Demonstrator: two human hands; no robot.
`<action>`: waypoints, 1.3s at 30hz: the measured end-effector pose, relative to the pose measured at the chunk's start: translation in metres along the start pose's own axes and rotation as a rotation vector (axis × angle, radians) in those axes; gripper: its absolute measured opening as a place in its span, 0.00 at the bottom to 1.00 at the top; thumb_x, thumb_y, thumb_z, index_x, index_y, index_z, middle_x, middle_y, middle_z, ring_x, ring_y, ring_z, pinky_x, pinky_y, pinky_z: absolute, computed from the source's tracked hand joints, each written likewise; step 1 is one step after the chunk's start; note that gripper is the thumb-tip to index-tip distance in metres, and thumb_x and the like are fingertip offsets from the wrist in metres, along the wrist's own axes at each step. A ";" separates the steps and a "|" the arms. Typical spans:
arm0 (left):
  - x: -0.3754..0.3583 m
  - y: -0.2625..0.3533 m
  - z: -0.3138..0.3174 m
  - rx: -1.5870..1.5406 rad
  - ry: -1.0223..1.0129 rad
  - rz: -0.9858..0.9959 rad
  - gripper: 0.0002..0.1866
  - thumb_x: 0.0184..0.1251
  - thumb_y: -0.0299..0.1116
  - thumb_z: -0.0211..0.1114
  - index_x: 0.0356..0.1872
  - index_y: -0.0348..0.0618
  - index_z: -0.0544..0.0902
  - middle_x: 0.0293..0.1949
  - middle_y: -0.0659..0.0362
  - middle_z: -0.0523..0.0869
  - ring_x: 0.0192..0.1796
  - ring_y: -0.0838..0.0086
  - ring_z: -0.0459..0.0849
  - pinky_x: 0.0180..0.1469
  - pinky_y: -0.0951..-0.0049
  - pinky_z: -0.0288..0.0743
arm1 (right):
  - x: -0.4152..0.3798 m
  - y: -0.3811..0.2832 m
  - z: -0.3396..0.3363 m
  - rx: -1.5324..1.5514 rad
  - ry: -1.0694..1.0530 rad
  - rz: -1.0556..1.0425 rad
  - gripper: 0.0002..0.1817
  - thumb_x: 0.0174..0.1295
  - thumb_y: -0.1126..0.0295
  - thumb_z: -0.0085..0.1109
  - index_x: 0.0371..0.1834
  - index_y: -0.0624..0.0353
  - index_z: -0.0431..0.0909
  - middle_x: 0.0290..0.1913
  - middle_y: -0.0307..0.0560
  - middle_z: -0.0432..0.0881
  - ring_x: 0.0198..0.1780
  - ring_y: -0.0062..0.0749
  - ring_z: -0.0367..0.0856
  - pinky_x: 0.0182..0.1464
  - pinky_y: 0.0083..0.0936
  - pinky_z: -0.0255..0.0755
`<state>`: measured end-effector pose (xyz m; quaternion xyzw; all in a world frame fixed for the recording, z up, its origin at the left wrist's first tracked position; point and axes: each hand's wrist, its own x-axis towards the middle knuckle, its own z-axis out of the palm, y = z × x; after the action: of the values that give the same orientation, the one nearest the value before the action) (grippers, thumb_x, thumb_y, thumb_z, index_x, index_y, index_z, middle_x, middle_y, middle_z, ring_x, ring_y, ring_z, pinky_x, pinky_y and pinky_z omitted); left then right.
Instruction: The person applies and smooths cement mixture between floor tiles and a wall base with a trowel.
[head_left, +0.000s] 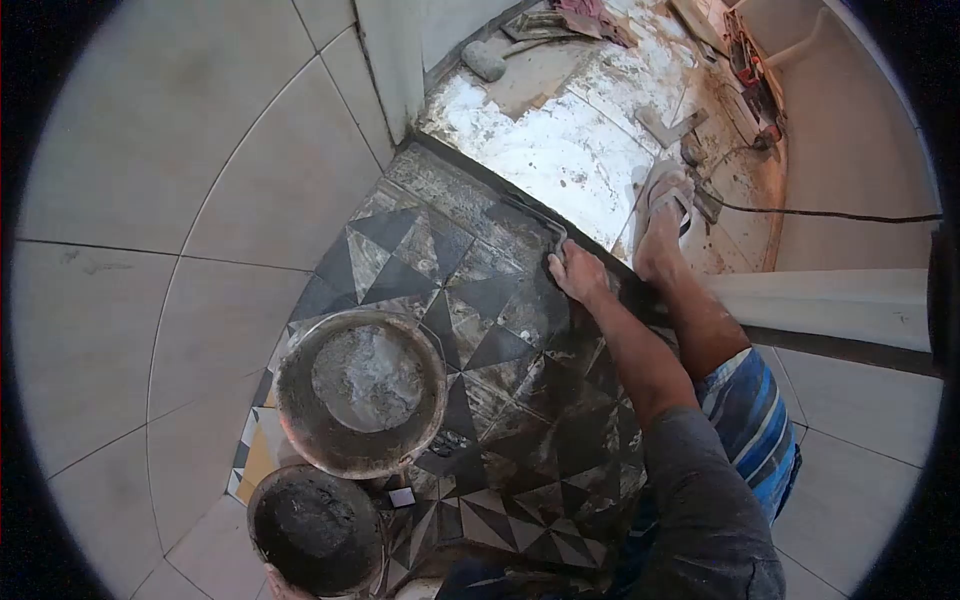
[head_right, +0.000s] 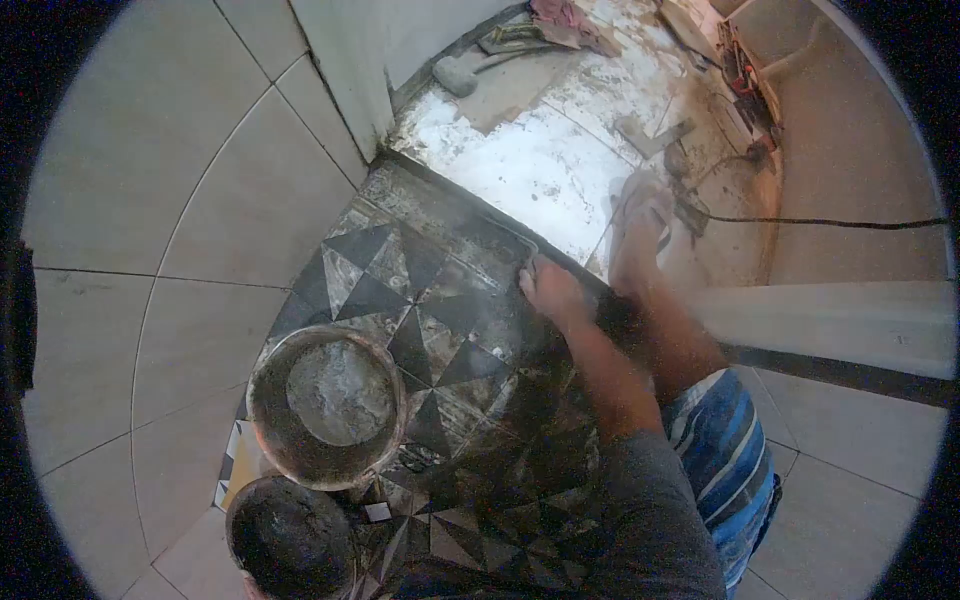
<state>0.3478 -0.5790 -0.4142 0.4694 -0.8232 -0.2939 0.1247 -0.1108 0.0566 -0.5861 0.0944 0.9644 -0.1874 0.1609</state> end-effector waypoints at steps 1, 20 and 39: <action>0.002 -0.002 0.001 -0.011 0.021 -0.087 0.25 0.74 0.48 0.50 0.36 0.34 0.85 0.26 0.56 0.82 0.30 0.67 0.74 0.29 0.59 0.68 | 0.004 0.000 0.002 0.003 -0.002 0.005 0.20 0.67 0.53 0.56 0.48 0.61 0.74 0.44 0.66 0.83 0.48 0.64 0.82 0.51 0.55 0.73; -0.009 -0.006 -0.004 0.015 -0.024 0.065 0.25 0.74 0.48 0.49 0.49 0.35 0.85 0.34 0.47 0.86 0.34 0.58 0.79 0.38 0.54 0.74 | -0.028 0.004 0.003 -0.040 0.127 -0.061 0.19 0.67 0.54 0.57 0.43 0.61 0.73 0.36 0.63 0.81 0.42 0.65 0.81 0.46 0.56 0.72; -0.007 0.036 0.024 -0.048 0.001 -0.040 0.28 0.77 0.51 0.49 0.38 0.33 0.86 0.29 0.51 0.85 0.32 0.63 0.77 0.34 0.57 0.72 | -0.020 0.038 0.030 -0.103 0.194 -0.032 0.19 0.67 0.53 0.58 0.45 0.61 0.75 0.39 0.64 0.81 0.42 0.66 0.81 0.47 0.53 0.75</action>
<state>0.3149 -0.5505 -0.4113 0.4830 -0.8063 -0.3157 0.1303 -0.0746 0.0766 -0.6180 0.0883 0.9852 -0.1302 0.0683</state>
